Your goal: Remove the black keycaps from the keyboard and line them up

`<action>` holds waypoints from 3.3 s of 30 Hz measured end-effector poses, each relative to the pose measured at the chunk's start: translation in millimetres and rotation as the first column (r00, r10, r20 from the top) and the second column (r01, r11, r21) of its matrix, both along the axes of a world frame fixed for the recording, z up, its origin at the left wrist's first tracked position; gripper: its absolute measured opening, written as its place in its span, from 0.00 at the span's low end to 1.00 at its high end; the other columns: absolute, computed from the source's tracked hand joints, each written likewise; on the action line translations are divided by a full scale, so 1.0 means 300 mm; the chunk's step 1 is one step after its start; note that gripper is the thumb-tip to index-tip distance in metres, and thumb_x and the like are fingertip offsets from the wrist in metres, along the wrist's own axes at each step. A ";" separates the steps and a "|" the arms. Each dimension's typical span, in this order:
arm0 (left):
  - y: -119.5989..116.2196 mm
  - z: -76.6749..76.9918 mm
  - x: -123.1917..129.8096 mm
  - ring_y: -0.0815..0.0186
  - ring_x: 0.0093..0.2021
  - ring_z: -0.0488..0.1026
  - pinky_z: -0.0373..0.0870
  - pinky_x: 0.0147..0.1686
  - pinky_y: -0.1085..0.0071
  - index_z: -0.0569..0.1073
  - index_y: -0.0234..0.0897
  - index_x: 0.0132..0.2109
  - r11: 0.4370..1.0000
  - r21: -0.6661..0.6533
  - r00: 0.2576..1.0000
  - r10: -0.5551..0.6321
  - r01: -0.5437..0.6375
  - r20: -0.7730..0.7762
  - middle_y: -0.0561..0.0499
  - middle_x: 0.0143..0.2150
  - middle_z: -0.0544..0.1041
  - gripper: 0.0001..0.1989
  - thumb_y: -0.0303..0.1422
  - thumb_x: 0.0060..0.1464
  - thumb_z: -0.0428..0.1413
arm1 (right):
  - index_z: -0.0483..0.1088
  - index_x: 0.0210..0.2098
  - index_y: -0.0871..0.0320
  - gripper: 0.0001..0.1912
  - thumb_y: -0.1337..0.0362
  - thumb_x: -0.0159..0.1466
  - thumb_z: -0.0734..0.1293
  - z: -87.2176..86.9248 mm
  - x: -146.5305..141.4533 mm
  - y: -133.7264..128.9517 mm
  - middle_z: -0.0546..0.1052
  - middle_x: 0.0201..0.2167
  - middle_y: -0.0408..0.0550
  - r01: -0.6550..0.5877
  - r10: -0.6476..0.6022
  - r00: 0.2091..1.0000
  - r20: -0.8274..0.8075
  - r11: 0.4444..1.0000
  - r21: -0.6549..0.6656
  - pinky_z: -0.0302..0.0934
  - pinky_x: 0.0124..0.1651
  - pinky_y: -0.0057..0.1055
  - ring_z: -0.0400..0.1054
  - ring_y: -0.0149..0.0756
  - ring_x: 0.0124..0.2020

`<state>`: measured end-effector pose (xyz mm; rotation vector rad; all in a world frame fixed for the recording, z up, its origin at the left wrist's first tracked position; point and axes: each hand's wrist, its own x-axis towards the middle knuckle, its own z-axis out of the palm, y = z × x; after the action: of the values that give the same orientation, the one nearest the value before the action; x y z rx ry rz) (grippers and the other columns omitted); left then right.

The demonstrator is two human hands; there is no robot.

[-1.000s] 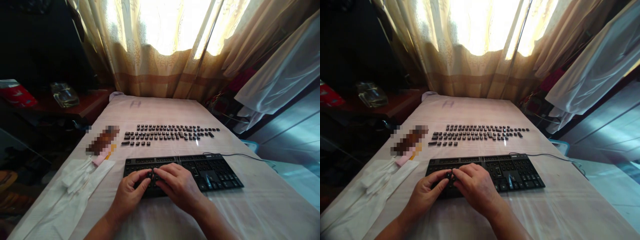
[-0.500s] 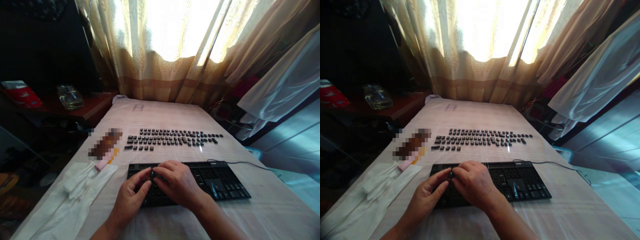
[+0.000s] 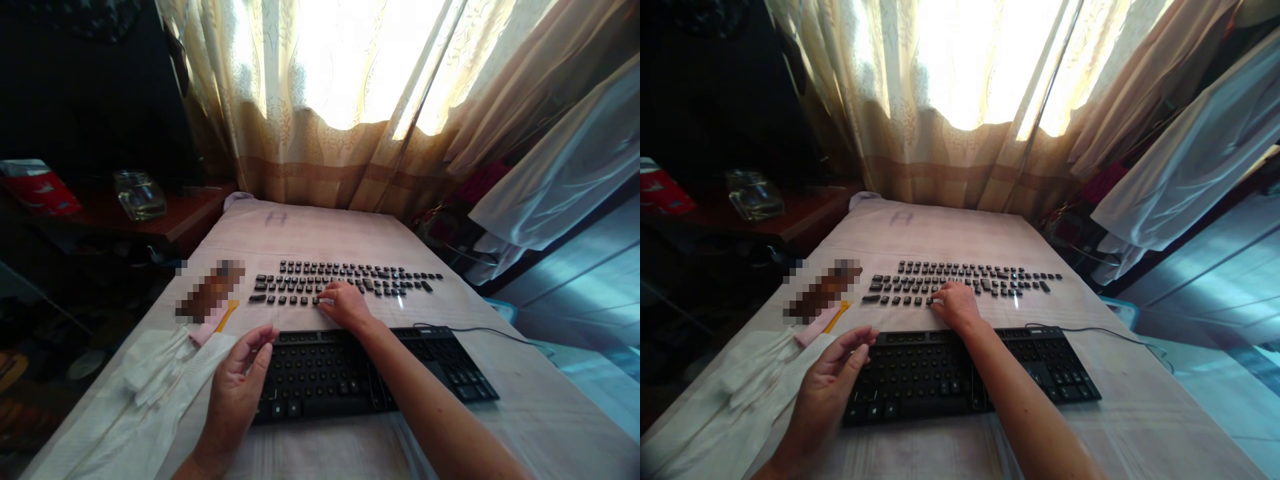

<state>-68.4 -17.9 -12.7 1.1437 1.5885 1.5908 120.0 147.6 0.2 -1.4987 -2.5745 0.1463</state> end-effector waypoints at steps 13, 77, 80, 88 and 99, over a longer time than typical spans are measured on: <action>-0.001 0.001 0.006 0.60 0.41 0.81 0.79 0.44 0.64 0.79 0.37 0.44 1.000 -0.026 0.999 -0.012 0.011 -0.043 0.45 0.44 0.83 0.17 0.44 0.52 0.59 | 0.80 0.46 0.51 0.14 0.60 0.63 0.66 0.009 -0.023 -0.006 0.79 0.48 0.49 -0.016 0.019 0.997 0.080 0.999 -0.032 0.62 0.52 0.33 0.72 0.43 0.49; 0.024 -0.039 -0.020 0.60 0.37 0.80 0.77 0.37 0.65 0.77 0.37 0.47 0.999 -0.055 0.968 -0.011 -0.002 -0.251 0.45 0.43 0.83 0.21 0.46 0.51 0.55 | 0.69 0.37 0.56 0.12 0.54 0.66 0.61 -0.042 0.336 -0.318 0.79 0.32 0.48 0.069 -0.262 0.545 -0.797 0.961 -0.269 0.65 0.27 0.30 0.72 0.36 0.27; 0.024 -0.039 -0.017 0.60 0.38 0.79 0.77 0.38 0.66 0.77 0.38 0.46 0.999 -0.051 0.962 -0.006 -0.008 -0.271 0.46 0.43 0.83 0.20 0.45 0.52 0.56 | 0.66 0.37 0.56 0.15 0.51 0.60 0.66 -0.031 0.305 -0.340 0.80 0.32 0.48 -0.028 -0.440 0.346 -0.829 0.878 -0.478 0.62 0.22 0.26 0.70 0.32 0.24; 0.019 -0.036 -0.011 0.61 0.37 0.80 0.77 0.38 0.65 0.77 0.37 0.47 0.998 -0.063 0.955 -0.009 -0.010 -0.297 0.46 0.44 0.83 0.20 0.45 0.53 0.55 | 0.67 0.42 0.56 0.20 0.61 0.52 0.73 -0.003 0.258 -0.390 0.79 0.33 0.44 -0.250 -0.532 0.196 -0.824 0.785 -0.567 0.68 0.30 0.28 0.72 0.30 0.27; 0.012 -0.026 -0.008 0.62 0.37 0.79 0.77 0.35 0.68 0.76 0.38 0.48 0.997 -0.075 0.947 -0.033 0.009 -0.320 0.47 0.44 0.83 0.19 0.44 0.54 0.54 | 0.76 0.34 0.57 0.08 0.59 0.62 0.68 -0.059 0.220 -0.412 0.79 0.30 0.44 -0.210 -0.200 0.567 -0.799 0.903 -0.375 0.65 0.38 0.32 0.72 0.34 0.33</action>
<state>-70.7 -14.5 -20.5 1.4318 1.8158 1.3712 185.9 23.9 -17.5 -1.0879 -1.7839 1.1996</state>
